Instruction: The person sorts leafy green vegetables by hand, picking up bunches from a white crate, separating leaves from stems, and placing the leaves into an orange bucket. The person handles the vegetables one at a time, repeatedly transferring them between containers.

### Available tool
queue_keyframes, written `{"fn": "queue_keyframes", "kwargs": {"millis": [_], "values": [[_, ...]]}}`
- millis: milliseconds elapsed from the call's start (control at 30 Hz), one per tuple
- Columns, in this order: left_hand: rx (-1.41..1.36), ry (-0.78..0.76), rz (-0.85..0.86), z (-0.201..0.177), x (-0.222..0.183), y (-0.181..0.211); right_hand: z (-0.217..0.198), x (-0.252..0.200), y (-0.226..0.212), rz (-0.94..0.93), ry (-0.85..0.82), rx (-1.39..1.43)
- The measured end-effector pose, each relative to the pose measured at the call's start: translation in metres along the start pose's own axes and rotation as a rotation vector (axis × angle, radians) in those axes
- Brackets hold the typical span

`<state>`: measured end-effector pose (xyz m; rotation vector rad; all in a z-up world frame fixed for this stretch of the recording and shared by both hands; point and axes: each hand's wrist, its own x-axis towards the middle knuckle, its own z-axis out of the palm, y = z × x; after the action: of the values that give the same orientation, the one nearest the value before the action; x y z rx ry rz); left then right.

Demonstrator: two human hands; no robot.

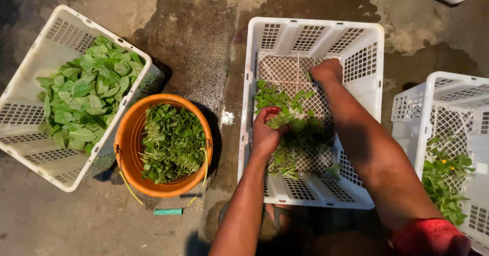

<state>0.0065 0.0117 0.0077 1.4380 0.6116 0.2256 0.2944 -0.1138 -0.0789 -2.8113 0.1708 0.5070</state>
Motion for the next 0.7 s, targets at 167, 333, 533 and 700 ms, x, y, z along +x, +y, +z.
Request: {"fn": "queue_keyframes", "kwargs": {"millis": [167,333,533,700], "values": [[-0.068,-0.071,-0.030,-0.002,-0.003,0.007,-0.004,-0.030,0.019,-0.305,-0.114,0.605],[-0.126,-0.200,0.077,-0.001,-0.007,0.017,-0.055,-0.129,0.025,-0.686,-0.488,0.459],[-0.134,-0.181,0.128,-0.002,-0.012,0.030,-0.076,-0.173,0.022,-0.707,-0.600,0.527],[-0.001,-0.166,0.195,-0.007,-0.013,0.033,-0.083,-0.172,0.023,-0.736,-0.720,0.474]]}}
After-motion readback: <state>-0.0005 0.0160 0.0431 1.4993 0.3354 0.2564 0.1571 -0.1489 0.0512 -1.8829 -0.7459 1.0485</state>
